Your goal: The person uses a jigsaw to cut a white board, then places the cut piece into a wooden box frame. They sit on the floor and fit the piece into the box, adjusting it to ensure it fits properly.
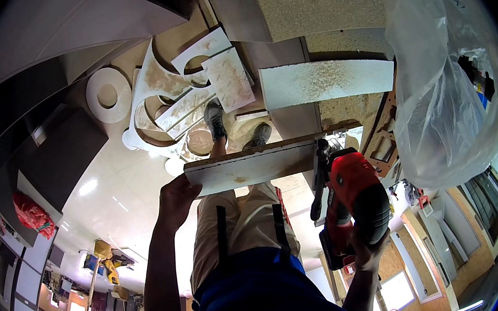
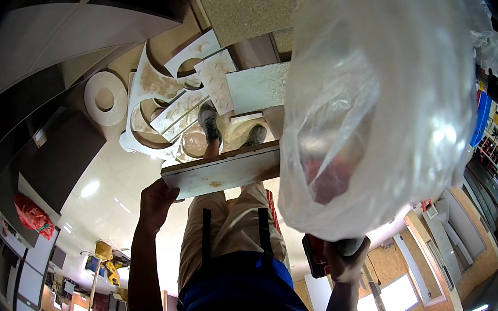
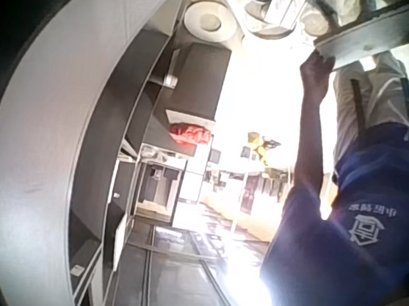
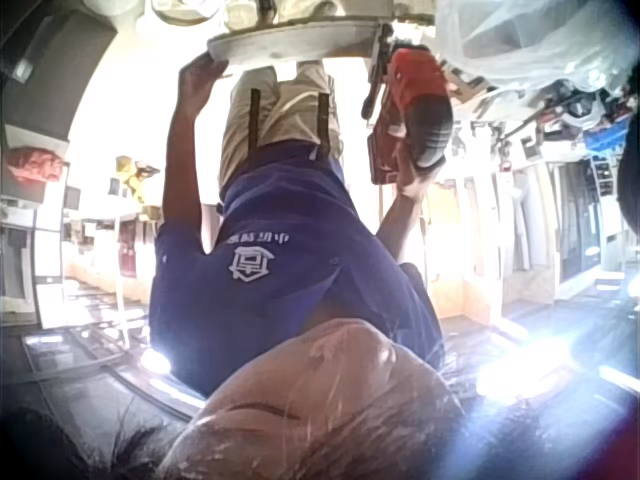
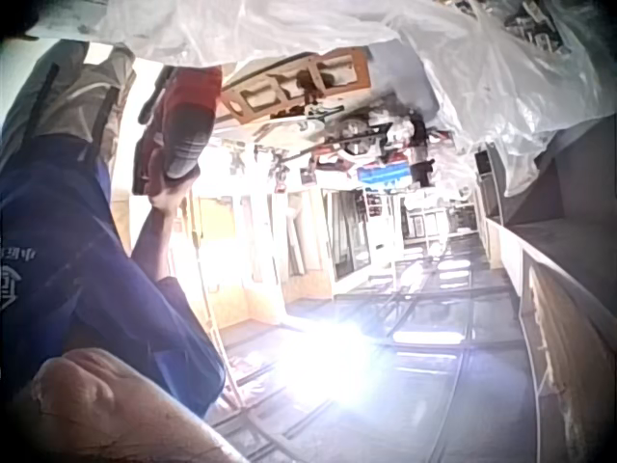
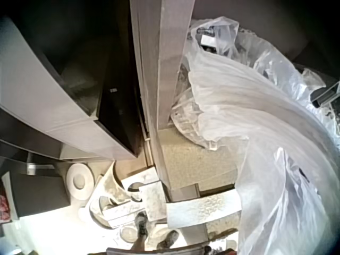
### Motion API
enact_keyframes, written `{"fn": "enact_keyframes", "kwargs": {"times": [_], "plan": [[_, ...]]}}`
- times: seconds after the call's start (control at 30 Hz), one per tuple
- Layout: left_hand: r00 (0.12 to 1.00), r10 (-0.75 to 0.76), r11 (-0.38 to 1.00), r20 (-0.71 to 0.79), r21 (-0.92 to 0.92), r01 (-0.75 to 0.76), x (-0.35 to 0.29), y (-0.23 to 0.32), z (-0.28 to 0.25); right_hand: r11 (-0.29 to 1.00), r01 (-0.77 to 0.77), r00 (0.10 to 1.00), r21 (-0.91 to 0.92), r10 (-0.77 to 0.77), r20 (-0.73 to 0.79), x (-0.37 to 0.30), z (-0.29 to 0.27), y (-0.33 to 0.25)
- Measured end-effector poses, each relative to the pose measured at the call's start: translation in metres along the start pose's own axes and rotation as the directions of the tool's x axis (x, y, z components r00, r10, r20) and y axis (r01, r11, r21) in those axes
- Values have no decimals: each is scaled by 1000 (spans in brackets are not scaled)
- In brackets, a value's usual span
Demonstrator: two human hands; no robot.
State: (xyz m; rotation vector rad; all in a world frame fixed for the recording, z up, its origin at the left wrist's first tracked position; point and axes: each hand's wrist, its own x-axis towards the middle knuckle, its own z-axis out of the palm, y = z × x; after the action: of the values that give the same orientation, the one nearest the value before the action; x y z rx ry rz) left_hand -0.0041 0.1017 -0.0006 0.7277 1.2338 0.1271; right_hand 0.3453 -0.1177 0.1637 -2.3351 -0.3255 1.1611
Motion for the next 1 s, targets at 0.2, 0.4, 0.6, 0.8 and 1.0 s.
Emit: {"fn": "enact_keyframes", "kwargs": {"times": [0.2, 0.4, 0.6, 0.8, 1.0], "plan": [[997, -82, 994, -12, -68, 81, 0, 0, -1, 999, 37, 994, 29, -39, 98, 6, -2, -11], [995, -95, 993, -9, -77, 94, 1, 1, -1, 997, 68, 997, 43, -66, -35, 3, 8, -16], [1000, -29, 999, 1, 31, 29, 0, 0, -2, 994, 109, 994, 3, -109, 15, 4, -3, 5], [998, -58, 997, 6, -57, 59, 0, 3, -2, 992, 99, 984, 83, -85, -158, 15, 28, -54], [998, -69, 996, 7, -48, 69, 0, 3, -2, 987, 86, 976, 137, -55, -211, 14, 37, -64]]}}
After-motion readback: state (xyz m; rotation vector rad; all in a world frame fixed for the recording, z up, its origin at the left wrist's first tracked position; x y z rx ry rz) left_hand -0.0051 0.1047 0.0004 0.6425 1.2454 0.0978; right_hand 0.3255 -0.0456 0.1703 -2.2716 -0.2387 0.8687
